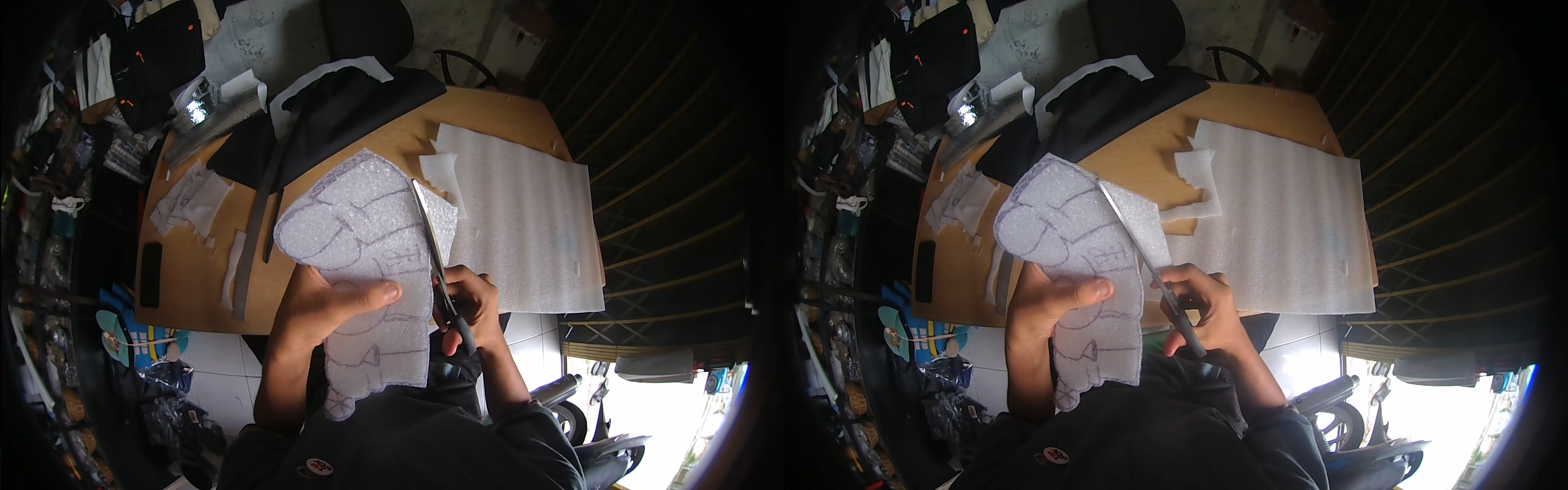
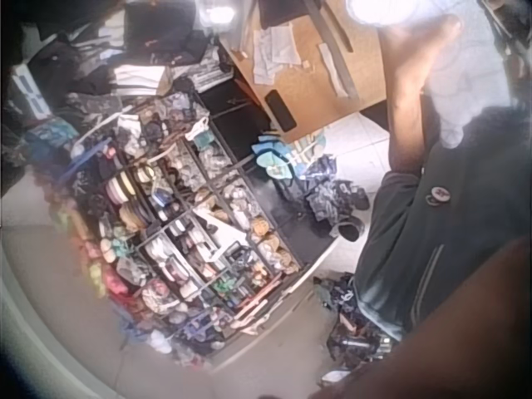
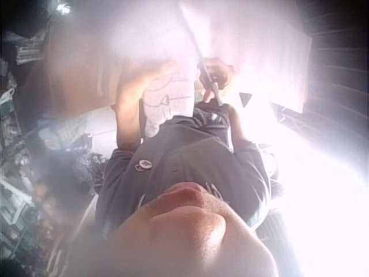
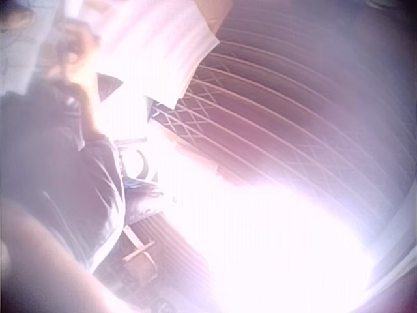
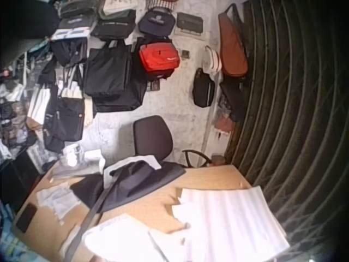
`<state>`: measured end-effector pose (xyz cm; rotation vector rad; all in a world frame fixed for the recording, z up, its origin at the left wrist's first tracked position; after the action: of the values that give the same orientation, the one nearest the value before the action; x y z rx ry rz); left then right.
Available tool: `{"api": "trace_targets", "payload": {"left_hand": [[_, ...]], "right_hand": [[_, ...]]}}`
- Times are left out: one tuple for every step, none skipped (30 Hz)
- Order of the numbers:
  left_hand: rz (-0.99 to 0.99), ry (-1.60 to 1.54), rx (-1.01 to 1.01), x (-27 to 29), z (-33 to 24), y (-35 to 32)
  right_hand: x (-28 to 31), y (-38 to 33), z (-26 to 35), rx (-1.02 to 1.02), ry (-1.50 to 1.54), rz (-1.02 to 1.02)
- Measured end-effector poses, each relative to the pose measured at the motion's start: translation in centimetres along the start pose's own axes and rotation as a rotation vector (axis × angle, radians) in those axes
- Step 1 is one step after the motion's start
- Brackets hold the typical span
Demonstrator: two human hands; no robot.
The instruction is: The person uses scissors to cut a sheet of white foam along a pre-drawn outline of a cartoon character. The person rotates the foam and continues cutting until the shape is separated from the surrounding material.
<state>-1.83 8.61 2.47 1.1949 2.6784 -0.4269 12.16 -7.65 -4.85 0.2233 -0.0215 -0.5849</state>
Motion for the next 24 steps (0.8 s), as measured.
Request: {"api": "trace_targets", "payload": {"left_hand": [[0.003,0.003,0.014,0.0,0.0,0.0],[0.003,0.000,0.027,0.1,0.0,0.0],[0.004,-0.002,0.039,0.1,0.0,0.0],[0.005,-0.004,0.052,0.1,0.0,0.0],[0.009,-0.009,0.052,0.0,-0.1,0.0],[0.013,-0.014,0.051,0.0,-0.1,0.0],[0.018,-0.018,0.051,-0.1,-0.1,0.0],[0.016,-0.016,0.045,-0.2,-0.1,0.0],[0.014,-0.013,0.039,-0.2,0.0,0.1],[0.013,-0.010,0.034,-0.2,0.1,0.1],[0.016,-0.013,0.031,-0.2,0.1,0.1],[0.018,-0.016,0.029,-0.3,0.2,0.1],[0.021,-0.019,0.027,-0.3,0.2,0.1],[0.029,-0.030,0.036,-0.3,0.3,0.2],[0.037,-0.041,0.044,-0.2,0.5,0.2],[0.045,-0.051,0.053,-0.2,0.7,0.2],[0.035,-0.065,0.026,-0.3,0.9,0.3],[0.026,-0.078,0.000,-0.6,1.0,0.2],[0.017,-0.092,-0.027,-0.8,1.2,0.2],[0.018,-0.088,-0.027,-0.7,1.3,0.2],[0.020,-0.084,-0.028,-0.7,1.4,0.2],[0.023,-0.081,-0.028,-0.7,1.5,0.2],[0.027,-0.077,-0.025,-0.6,1.5,0.2],[0.032,-0.073,-0.022,-0.6,1.5,0.3]], "right_hand": [[0.1,0.0,-0.1,0.009,-0.005,0.003],[0.1,0.0,-0.2,0.018,-0.009,0.007],[0.2,0.0,-0.2,0.026,-0.014,0.011],[0.2,0.1,-0.1,0.020,-0.010,0.023],[0.3,0.1,0.0,0.015,-0.006,0.035],[0.4,0.2,0.1,0.009,-0.001,0.046],[0.3,0.1,0.1,0.004,0.000,0.041],[0.3,0.2,0.2,0.000,0.002,0.037],[0.3,0.2,0.2,-0.004,0.004,0.032],[0.2,0.2,0.2,-0.002,0.002,0.027],[0.2,0.1,0.2,0.000,0.001,0.021],[0.1,0.1,0.1,0.001,0.000,0.015],[0.0,0.1,0.1,0.004,0.008,0.007],[-0.1,0.1,-0.1,0.007,0.018,-0.002],[-0.1,0.1,-0.3,0.010,0.028,-0.012],[-0.2,0.1,-0.5,0.031,0.040,-0.004],[-0.2,0.1,-0.8,0.051,0.049,0.002],[-0.3,0.1,-1.0,0.072,0.058,0.008],[-0.4,0.1,-0.9,0.074,0.074,-0.002],[-0.7,0.1,-0.9,0.075,0.091,-0.012],[-0.8,0.1,-0.8,0.076,0.108,-0.022],[-0.9,0.1,-0.8,0.076,0.100,-0.029],[-0.9,0.0,-0.8,0.077,0.093,-0.036],[-0.9,0.0,-0.8,0.078,0.086,-0.042]]}}
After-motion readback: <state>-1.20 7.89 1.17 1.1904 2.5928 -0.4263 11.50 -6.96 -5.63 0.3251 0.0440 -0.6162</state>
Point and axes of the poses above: each hand's wrist, its own y-axis towards the middle knuckle, its own x-axis out of the back of the hand, z = x × y, the point moved 1 cm from there along y, towards the middle knuckle, and after that the axes turned 10 degrees about -z, right-handed, at the moved point
